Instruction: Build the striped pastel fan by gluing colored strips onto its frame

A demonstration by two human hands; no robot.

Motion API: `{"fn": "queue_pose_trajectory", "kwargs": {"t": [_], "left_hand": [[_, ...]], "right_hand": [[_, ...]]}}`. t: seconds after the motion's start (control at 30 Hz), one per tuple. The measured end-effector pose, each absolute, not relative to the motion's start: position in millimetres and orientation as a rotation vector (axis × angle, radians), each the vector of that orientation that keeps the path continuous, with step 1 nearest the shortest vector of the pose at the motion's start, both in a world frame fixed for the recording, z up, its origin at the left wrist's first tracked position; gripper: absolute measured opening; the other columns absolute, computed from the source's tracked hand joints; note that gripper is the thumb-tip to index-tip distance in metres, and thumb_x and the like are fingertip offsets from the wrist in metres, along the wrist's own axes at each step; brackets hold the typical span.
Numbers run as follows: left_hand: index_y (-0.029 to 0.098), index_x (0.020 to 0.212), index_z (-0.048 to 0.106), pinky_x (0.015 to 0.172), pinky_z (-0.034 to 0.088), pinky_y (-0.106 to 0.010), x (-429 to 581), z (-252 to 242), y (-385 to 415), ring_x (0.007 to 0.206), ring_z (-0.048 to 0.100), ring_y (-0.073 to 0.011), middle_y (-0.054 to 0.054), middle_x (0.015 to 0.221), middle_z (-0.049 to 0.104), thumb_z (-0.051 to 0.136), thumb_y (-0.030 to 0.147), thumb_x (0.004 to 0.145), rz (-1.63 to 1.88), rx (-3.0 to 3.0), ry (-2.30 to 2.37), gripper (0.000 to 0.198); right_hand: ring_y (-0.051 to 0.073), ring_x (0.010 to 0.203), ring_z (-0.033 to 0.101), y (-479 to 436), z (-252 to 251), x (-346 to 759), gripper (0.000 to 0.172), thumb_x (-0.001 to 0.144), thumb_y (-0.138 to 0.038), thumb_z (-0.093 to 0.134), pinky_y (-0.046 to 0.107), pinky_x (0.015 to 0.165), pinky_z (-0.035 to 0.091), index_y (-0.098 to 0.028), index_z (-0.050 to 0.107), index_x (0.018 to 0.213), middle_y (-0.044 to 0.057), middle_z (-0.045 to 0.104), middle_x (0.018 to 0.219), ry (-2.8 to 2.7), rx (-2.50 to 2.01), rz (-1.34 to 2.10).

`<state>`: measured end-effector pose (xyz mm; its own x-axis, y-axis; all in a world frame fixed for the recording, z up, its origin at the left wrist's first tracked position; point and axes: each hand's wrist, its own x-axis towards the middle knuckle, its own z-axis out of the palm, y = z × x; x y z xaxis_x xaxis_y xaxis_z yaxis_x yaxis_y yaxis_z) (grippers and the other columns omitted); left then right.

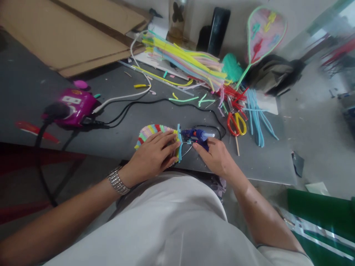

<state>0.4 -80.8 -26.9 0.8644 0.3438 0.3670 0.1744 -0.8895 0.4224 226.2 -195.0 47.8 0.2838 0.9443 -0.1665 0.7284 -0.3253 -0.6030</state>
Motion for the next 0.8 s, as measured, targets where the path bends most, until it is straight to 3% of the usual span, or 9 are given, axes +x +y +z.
{"fn": "queue_pose_trajectory", "kwargs": {"t": [0.2, 0.27, 0.4, 0.53, 0.67, 0.8], "left_hand": [[0.013, 0.131, 0.064, 0.123, 0.046, -0.059, -1, -25, -80, 0.147, 0.054, -0.0339, -0.021, 0.145, 0.065, 0.065, 0.03, 0.102, 0.656, 2.581, 0.406, 0.034], [0.013, 0.129, 0.064, 0.124, 0.046, -0.058, -2, -25, -80, 0.147, 0.054, -0.0334, -0.02, 0.143, 0.066, 0.064, 0.029, 0.102, 0.663, 2.571, 0.405, 0.031], [0.014, 0.126, 0.066, 0.125, 0.044, -0.058, -2, -25, -80, 0.148, 0.053, -0.0331, -0.018, 0.143, 0.066, 0.062, 0.028, 0.102, 0.658, 2.544, 0.402, 0.028], [0.017, 0.133, 0.065, 0.122, 0.046, -0.06, -2, -26, -79, 0.146, 0.053, -0.034, -0.018, 0.145, 0.064, 0.064, 0.029, 0.101, 0.667, 2.526, 0.405, 0.035], [0.019, 0.129, 0.071, 0.119, 0.048, -0.06, -2, -27, -78, 0.145, 0.054, -0.0351, -0.017, 0.145, 0.063, 0.064, 0.027, 0.101, 0.648, 2.571, 0.406, 0.03], [0.02, 0.127, 0.073, 0.118, 0.048, -0.06, -2, -28, -77, 0.144, 0.054, -0.0358, -0.016, 0.145, 0.063, 0.064, 0.031, 0.103, 0.648, 2.604, 0.398, 0.028]], "right_hand": [[0.014, 0.054, 0.048, -208, 58, 239, 0.066, 0.096, -0.071, 0.057, 0.029, 0.055, 0.04, -0.021, 0.056, 0.054, 0.001, 0.053, 0.052, -1.352, -2.166, 0.844], [0.014, 0.053, 0.05, -219, 61, 244, 0.067, 0.095, -0.074, 0.057, 0.029, 0.054, 0.042, -0.019, 0.061, 0.058, 0.002, 0.055, 0.052, -1.28, -2.116, 0.96], [0.015, 0.051, 0.052, -247, 62, 244, 0.06, 0.092, -0.075, 0.064, 0.029, 0.05, 0.043, -0.017, 0.074, 0.087, 0.001, 0.059, 0.056, -1.144, -2.046, 1.032], [0.016, 0.056, 0.055, -268, 56, 235, 0.048, 0.097, -0.064, 0.063, 0.029, 0.052, 0.045, -0.018, 0.075, 0.092, 0.001, 0.061, 0.062, -1.263, -2.058, 1.031], [0.018, 0.076, 0.064, -277, 47, 227, 0.035, 0.103, -0.051, 0.058, 0.031, 0.069, 0.052, -0.02, 0.071, 0.093, 0.005, 0.07, 0.089, -1.496, -1.995, 0.944], [0.015, 0.073, 0.058, -277, 45, 223, 0.03, 0.105, -0.044, 0.058, 0.03, 0.069, 0.047, -0.021, 0.063, 0.086, 0.003, 0.064, 0.087, -1.624, -1.966, 0.828]]}}
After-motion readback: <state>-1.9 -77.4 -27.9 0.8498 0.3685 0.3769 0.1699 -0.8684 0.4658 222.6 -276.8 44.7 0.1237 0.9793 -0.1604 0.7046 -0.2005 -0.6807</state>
